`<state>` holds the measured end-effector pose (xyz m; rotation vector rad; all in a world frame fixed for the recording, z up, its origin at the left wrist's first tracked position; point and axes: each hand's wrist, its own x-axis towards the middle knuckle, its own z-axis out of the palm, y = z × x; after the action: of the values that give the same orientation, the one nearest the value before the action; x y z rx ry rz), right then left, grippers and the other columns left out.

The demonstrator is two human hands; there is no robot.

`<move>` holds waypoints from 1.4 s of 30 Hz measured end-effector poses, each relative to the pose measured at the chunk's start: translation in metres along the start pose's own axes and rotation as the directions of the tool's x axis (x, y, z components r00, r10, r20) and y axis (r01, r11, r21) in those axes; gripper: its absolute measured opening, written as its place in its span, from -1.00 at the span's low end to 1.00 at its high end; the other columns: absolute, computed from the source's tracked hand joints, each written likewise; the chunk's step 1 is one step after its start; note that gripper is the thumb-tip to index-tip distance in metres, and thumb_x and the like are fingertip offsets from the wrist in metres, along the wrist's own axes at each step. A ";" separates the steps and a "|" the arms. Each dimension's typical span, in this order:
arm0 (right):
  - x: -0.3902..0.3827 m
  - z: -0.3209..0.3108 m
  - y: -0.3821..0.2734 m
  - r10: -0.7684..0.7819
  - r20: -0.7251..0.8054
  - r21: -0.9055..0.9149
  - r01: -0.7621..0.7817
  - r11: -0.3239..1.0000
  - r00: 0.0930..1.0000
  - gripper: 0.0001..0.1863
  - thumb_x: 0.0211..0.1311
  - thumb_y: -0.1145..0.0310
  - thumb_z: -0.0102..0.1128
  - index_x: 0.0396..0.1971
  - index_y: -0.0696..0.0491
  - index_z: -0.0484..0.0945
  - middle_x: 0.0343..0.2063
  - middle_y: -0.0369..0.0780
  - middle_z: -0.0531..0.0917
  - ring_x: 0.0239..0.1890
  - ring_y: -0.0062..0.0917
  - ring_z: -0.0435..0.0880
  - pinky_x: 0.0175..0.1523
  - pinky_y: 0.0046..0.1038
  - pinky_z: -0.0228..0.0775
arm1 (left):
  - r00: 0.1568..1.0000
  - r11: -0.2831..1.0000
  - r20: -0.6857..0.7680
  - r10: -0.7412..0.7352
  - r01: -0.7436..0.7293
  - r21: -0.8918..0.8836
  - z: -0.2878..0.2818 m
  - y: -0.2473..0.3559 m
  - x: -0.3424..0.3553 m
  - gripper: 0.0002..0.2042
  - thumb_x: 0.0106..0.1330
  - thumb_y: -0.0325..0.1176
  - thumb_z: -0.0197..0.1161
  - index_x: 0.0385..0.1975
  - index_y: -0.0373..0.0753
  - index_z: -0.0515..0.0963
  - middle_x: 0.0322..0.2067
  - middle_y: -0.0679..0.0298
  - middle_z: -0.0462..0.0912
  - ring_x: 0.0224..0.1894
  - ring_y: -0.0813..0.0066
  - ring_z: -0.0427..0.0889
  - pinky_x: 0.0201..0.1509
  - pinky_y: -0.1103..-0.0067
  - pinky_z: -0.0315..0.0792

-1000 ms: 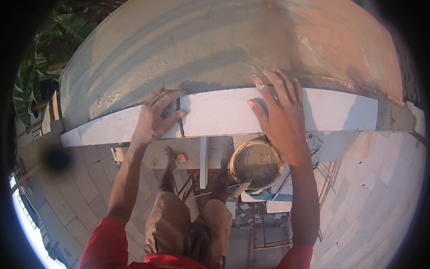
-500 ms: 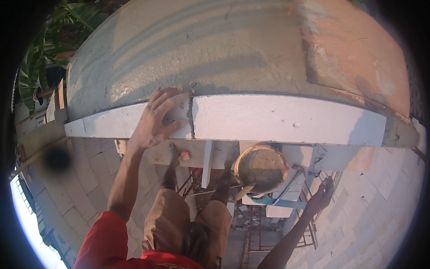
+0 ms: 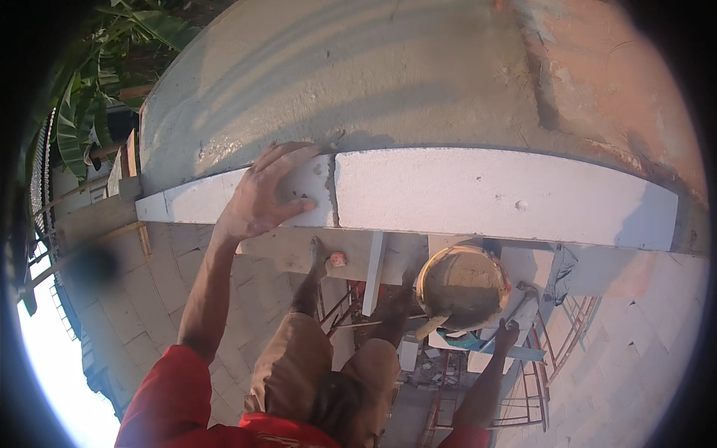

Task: The person applies mortar to a curved wall using a trowel and places white rectangular tiles onto the mortar. They adjust the tiles by hand and with a hammer, then measure the installed section with a tape measure.

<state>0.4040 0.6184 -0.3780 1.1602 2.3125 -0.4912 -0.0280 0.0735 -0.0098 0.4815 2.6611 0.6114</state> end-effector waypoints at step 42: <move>-0.268 -0.195 -0.410 -0.882 -0.246 0.384 0.876 0.292 0.402 -0.63 0.28 0.41 0.31 0.02 0.27 0.56 -0.28 -0.01 0.71 -0.39 -0.20 0.73 -0.30 -0.29 0.53 | 0.996 0.994 -0.044 -0.083 0.080 -0.070 -0.009 -0.035 -0.033 -0.25 0.06 -0.22 0.53 0.33 -0.11 0.41 0.23 0.08 0.49 0.34 0.03 0.39 0.58 0.07 -0.02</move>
<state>0.1532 0.3162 -0.0265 -0.2013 2.7246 -1.5142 -0.0111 0.0280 -0.0100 0.3416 2.6789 0.6937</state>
